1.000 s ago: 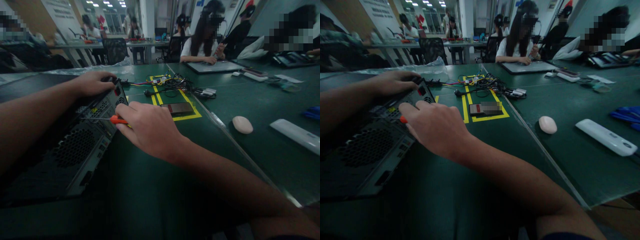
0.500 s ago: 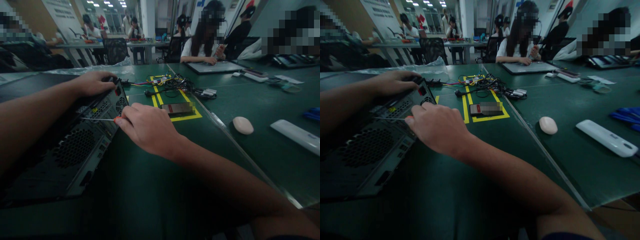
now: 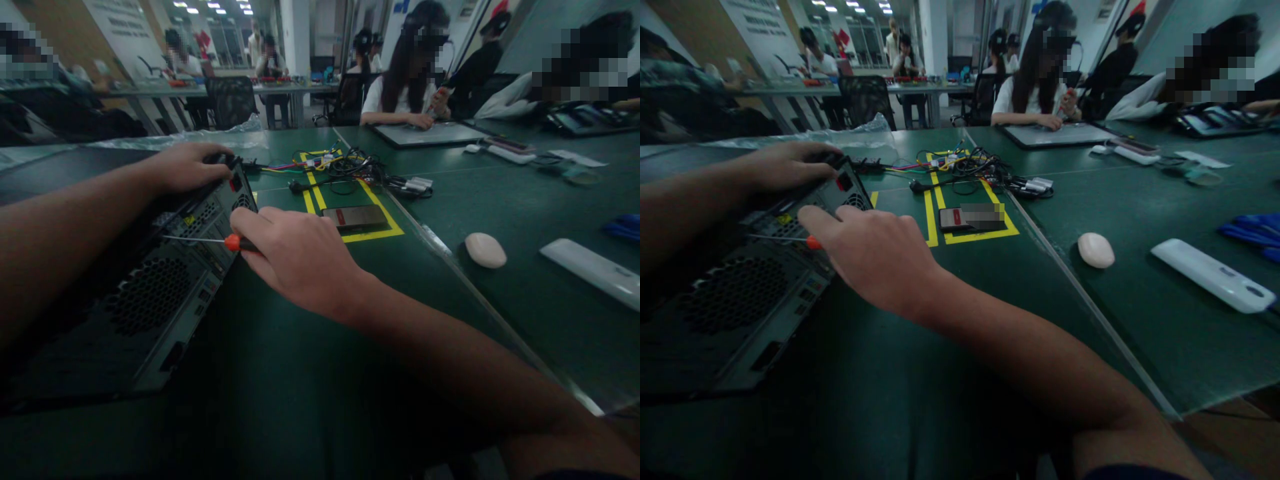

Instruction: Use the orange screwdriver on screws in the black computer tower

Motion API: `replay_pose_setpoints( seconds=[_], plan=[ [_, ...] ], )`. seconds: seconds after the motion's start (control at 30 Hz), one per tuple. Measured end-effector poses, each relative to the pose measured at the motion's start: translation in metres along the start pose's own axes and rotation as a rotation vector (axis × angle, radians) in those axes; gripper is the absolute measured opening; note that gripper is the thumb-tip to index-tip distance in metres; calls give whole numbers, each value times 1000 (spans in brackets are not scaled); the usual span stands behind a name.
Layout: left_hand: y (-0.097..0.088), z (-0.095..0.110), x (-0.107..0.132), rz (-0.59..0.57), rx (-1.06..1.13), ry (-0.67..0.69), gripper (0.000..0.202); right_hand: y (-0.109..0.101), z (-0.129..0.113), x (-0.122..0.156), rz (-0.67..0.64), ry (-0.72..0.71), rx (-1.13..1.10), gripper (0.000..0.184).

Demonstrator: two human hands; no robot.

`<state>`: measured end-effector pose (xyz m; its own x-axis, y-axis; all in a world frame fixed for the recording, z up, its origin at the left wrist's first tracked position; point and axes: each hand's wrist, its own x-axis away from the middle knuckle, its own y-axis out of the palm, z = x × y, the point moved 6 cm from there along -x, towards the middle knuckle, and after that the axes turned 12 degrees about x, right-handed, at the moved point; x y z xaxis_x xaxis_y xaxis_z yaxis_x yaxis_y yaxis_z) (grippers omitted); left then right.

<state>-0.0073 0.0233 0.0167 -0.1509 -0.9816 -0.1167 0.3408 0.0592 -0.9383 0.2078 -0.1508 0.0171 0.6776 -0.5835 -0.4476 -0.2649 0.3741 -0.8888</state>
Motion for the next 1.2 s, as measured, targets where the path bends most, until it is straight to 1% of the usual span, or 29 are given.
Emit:
replay_pose_setpoints(
  seconds=[0.2, 0.3, 0.47, 0.6, 0.97, 1.1, 1.2],
  plan=[
    [-1, -5, -2, 17, -17, -11, 81, 0, -1, 0, -26, 14, 9, 34],
    [-1, -4, -2, 4, -20, -12, 81, 0, -1, 0, -25, 12, 7, 34],
    [-1, 1, 1, 8, -21, -35, 80, -1, 0, 0, 21, -2, 12, 36],
    [-1, 1, 2, 18, -23, -27, 79, -1, 0, 1, 5, 9, 14, 34],
    [-1, 0, 1, 2, -19, -36, 83, -2, -2, 1, 7, -1, -4, 31],
    [-2, -2, 0, 21, -26, -36, 84, -3, -3, 2, 5, 1, -2, 30],
    [-1, -2, 0, 23, -27, -30, 84, -4, -5, 2, 2, -2, -9, 32]
  ],
)
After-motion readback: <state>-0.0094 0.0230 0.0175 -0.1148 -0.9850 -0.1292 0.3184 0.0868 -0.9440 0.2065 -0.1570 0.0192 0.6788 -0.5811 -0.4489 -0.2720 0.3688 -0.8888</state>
